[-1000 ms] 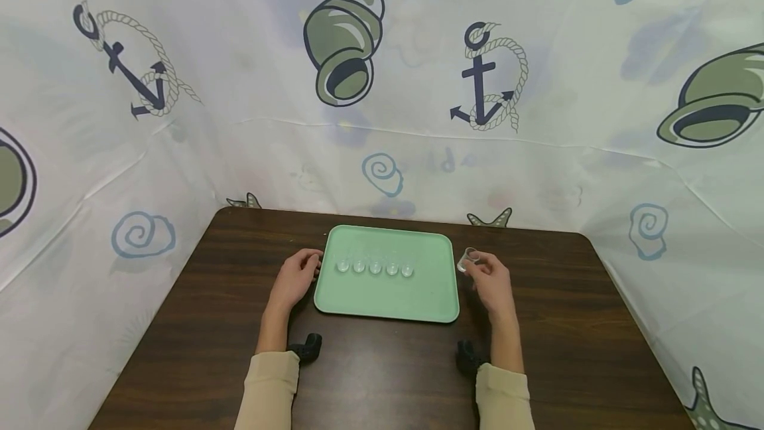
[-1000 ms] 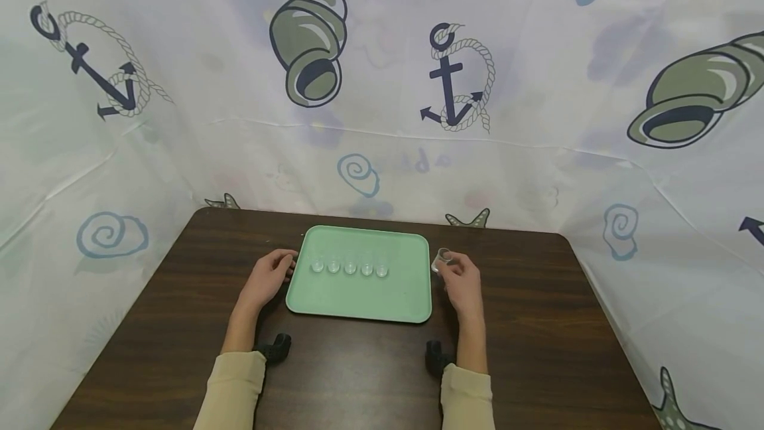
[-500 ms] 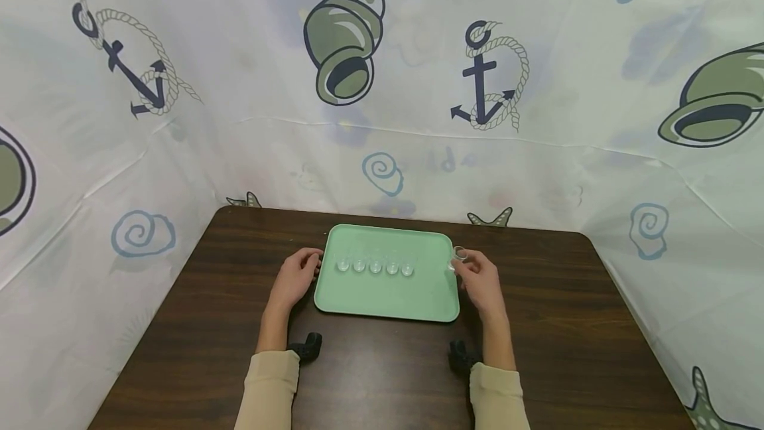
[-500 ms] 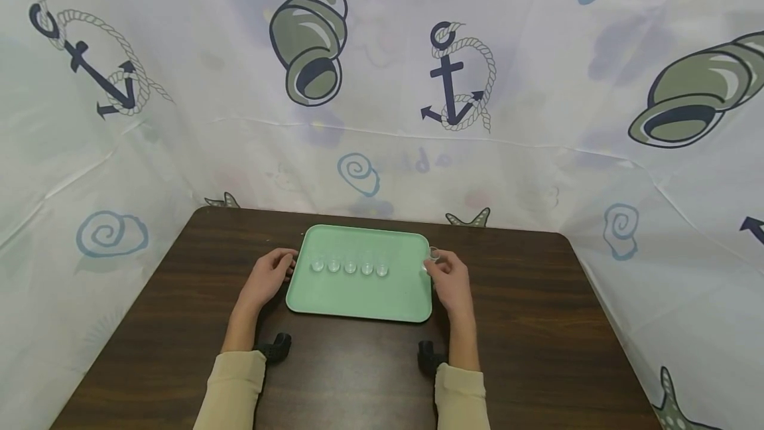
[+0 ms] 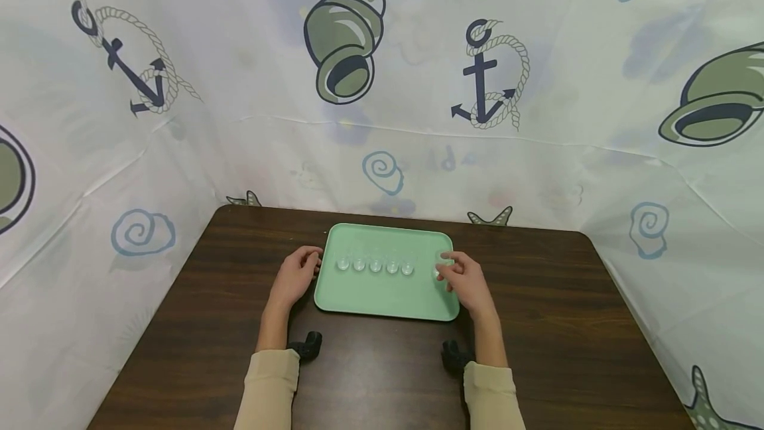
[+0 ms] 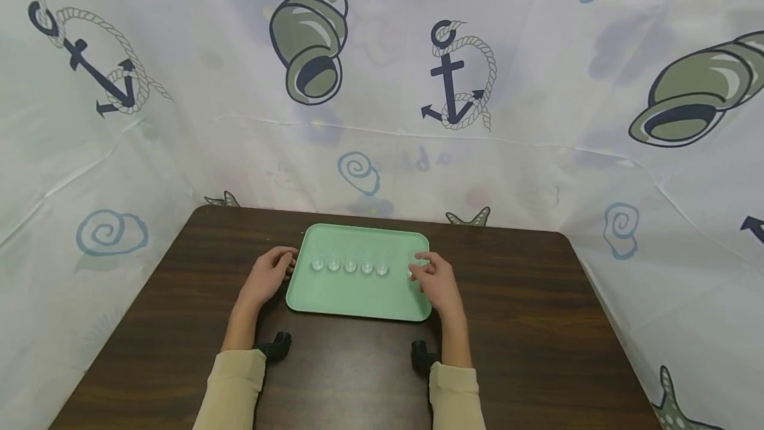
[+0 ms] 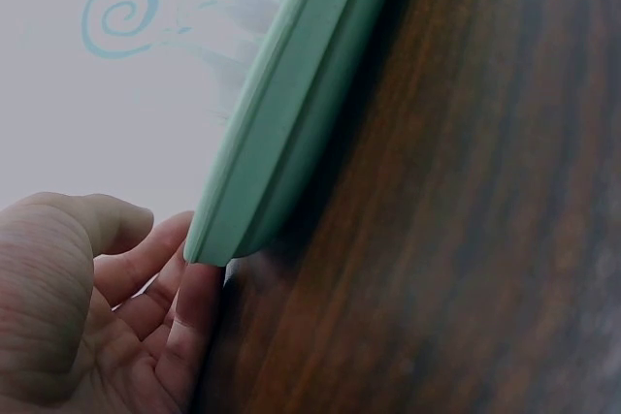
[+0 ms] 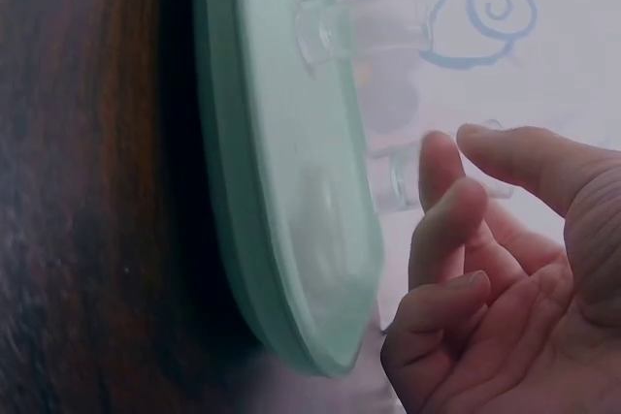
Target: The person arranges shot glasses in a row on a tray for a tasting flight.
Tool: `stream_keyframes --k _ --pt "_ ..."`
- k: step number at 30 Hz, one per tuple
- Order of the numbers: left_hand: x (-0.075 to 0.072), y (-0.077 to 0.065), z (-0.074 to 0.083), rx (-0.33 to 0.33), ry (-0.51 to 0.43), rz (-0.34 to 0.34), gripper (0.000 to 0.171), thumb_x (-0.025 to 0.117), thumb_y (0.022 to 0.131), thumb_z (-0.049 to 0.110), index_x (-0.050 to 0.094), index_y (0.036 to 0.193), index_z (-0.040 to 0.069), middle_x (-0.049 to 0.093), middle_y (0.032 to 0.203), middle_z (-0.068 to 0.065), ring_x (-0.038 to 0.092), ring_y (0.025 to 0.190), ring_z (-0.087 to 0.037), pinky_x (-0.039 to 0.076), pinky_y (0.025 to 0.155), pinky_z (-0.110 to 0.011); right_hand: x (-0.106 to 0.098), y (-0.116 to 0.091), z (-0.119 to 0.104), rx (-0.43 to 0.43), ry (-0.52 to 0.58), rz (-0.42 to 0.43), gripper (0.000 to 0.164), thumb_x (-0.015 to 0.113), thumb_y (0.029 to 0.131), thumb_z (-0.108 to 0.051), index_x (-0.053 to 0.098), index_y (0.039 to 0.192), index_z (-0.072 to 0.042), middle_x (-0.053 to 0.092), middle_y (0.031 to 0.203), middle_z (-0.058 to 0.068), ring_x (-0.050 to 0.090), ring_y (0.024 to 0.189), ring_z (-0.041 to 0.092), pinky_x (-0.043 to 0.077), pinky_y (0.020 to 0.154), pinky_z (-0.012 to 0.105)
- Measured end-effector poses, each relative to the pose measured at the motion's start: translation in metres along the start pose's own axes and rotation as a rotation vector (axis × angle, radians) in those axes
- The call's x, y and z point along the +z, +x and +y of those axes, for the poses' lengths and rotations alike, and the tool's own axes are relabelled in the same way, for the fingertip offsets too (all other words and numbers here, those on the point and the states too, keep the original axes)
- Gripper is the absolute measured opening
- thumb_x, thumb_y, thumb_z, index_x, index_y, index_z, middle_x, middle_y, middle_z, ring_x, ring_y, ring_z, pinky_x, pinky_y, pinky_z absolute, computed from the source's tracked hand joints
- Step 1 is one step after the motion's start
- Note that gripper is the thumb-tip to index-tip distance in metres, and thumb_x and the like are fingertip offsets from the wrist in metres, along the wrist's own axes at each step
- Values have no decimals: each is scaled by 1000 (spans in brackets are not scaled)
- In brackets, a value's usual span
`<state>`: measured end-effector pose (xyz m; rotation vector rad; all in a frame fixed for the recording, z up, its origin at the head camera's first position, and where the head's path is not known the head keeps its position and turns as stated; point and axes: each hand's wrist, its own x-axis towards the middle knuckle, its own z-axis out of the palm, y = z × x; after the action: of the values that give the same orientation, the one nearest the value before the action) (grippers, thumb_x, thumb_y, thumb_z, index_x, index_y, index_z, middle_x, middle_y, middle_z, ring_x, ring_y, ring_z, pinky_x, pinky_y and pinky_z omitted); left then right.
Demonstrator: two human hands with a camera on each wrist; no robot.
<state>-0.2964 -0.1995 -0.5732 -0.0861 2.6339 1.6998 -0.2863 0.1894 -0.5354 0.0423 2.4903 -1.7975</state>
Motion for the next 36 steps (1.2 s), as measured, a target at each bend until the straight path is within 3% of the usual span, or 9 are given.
stream_keyframes --k 5,11,21,36 --pt "0 0 -1 5 7 1 40 44 118 29 62 146 7 69 122 -19 68 110 -29 60 92 -42 4 1 0 -14 -43 -40 36 70 106 -17 66 139 -4 77 94 25 59 64 23 54 69 36" --pt "0 1 -2 10 7 7 42 44 118 31 57 151 9 69 122 -18 67 107 -28 58 86 -35 7 -1 -3 -28 -65 -50 37 70 106 -16 66 138 -1 78 92 25 63 61 27 52 68 37" --pt "1 1 -4 4 18 -1 41 44 118 32 61 148 10 70 122 -17 68 108 -28 61 93 -42 14 3 0 -22 -97 -60 37 69 106 -15 64 140 0 78 92 22 66 60 27 50 71 33" --pt "0 2 -4 9 28 -2 40 45 118 31 64 145 9 70 119 -17 67 108 -28 61 91 -40 21 3 1 -19 -93 -78 39 68 107 -18 62 142 -3 80 97 23 70 62 29 48 72 34"
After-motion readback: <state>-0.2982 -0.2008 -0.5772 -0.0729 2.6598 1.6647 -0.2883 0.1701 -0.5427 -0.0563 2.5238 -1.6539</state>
